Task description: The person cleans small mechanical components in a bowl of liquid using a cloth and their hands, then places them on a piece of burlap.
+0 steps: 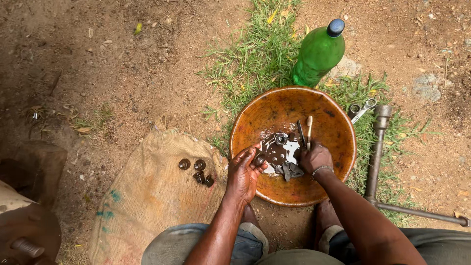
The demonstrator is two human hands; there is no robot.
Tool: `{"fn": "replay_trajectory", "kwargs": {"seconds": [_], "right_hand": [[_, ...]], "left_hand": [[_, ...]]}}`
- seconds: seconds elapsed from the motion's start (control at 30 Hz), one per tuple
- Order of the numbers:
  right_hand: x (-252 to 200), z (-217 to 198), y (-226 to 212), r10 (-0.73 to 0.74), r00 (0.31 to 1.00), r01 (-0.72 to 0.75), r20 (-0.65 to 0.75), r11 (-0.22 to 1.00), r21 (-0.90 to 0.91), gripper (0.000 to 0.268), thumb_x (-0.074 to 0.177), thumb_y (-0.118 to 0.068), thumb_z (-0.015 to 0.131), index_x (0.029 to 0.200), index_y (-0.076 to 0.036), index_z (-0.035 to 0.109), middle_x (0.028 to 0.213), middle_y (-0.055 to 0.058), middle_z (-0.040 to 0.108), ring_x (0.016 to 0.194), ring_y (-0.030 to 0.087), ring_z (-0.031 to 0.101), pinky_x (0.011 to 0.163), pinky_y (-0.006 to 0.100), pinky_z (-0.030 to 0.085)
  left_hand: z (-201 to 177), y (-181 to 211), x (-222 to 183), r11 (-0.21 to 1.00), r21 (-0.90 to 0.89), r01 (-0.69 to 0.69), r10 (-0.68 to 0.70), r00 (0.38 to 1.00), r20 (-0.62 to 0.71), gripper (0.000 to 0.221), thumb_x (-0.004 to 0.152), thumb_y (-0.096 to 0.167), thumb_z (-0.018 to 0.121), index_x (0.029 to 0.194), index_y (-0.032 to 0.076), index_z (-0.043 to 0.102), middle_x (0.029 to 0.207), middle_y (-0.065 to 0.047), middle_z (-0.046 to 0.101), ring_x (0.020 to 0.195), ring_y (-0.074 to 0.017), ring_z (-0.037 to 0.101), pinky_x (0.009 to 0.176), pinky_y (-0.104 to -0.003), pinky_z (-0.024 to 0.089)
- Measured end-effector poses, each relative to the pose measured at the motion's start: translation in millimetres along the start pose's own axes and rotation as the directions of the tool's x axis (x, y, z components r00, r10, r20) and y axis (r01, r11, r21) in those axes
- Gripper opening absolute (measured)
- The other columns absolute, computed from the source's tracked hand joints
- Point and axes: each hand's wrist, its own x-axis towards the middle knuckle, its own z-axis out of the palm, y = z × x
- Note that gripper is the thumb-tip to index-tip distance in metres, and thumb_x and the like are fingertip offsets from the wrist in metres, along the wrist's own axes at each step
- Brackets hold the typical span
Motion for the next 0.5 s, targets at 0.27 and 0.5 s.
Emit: {"fn": "replay_trajectory", "kwargs": {"seconds": [0.27,0.5], "right_hand": [[-52,-28,-34,-0.019,0.835,0.191,0.550,0.947,-0.258,0.046,0.106,-0.012,0.034,0.149,-0.022,0.044,0.108,0.016,0.069,0.074,0.022,0.065,0.070,0.036,0.062],[-44,7,8,0.159,0.922,-0.121,0.353,0.984,-0.128,0.038,0.107,-0.017,0.040,0.141,-0.022,0.056,0.101,0.015,0.073,0.074,0.018,0.062,0.073,0.036,0.058]], "left_hand": [[1,-7,16,0.998,-0.063,-0.027,0.025,0.999,-0.030,0.031,0.097,0.033,0.071,0.110,0.005,0.066,0.088,-0.008,0.066,0.077,-0.0192,0.064,0.071,-0.038,0.057],[-2,-10,22,0.995,-0.102,-0.018,0.015,0.999,-0.037,0.032,0.096,0.027,0.069,0.114,0.000,0.067,0.089,-0.011,0.067,0.077,-0.0216,0.065,0.072,-0.039,0.059]]}}
